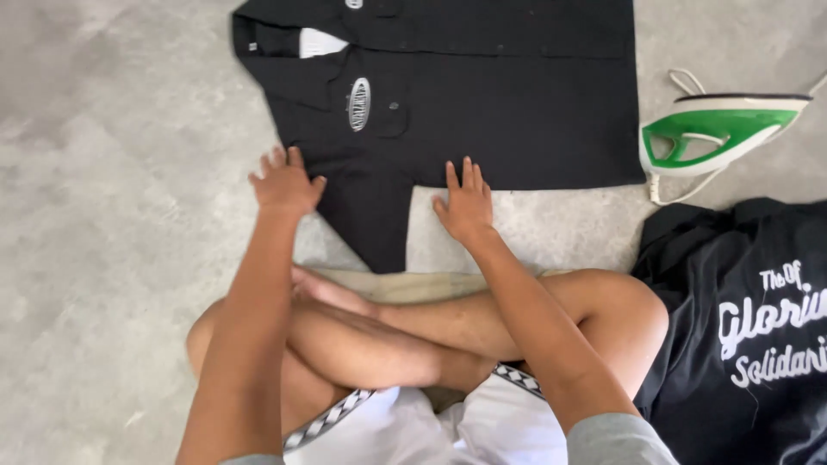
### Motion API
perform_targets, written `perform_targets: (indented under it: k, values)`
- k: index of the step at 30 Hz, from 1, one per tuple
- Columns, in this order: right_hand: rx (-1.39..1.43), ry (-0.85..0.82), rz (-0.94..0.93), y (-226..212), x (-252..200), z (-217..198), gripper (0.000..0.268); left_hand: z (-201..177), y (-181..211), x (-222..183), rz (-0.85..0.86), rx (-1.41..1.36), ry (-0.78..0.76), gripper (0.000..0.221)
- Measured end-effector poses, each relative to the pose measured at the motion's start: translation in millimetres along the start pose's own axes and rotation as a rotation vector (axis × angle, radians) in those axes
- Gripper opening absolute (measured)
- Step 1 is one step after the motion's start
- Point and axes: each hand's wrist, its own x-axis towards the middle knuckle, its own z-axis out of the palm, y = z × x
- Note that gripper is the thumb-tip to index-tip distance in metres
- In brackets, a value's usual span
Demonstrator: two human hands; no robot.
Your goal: Smoothing out and ironing black shirts on a concrete floor.
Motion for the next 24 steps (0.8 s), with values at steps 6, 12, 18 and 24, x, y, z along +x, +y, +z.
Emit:
perform_targets:
  k: [6,12,18,24]
  values:
    - [0.767,0.060,0.174,-43.8,-28.1,52.9,0.062,45.4,-54.2,-5.3,-0.289,-0.706,-0.130,0.068]
    - [1.128,-0.069,0.130,-38.4,-20.7,136.2,0.061,55.2,-27.6,2.8,-0.289,-0.837,-0.035,0.056]
    - [1.127,-0.003,0.169,-41.1,-35.7,97.7,0.065,8.0,-12.9,-19.2,-0.282,-1.082,0.062,0.035]
    - [1.277,-0.114,0.173,-49.1,-44.9,81.0,0.055,-35.3,-4.7,-51.7,-0.327,-1.024,-0.078,0.058]
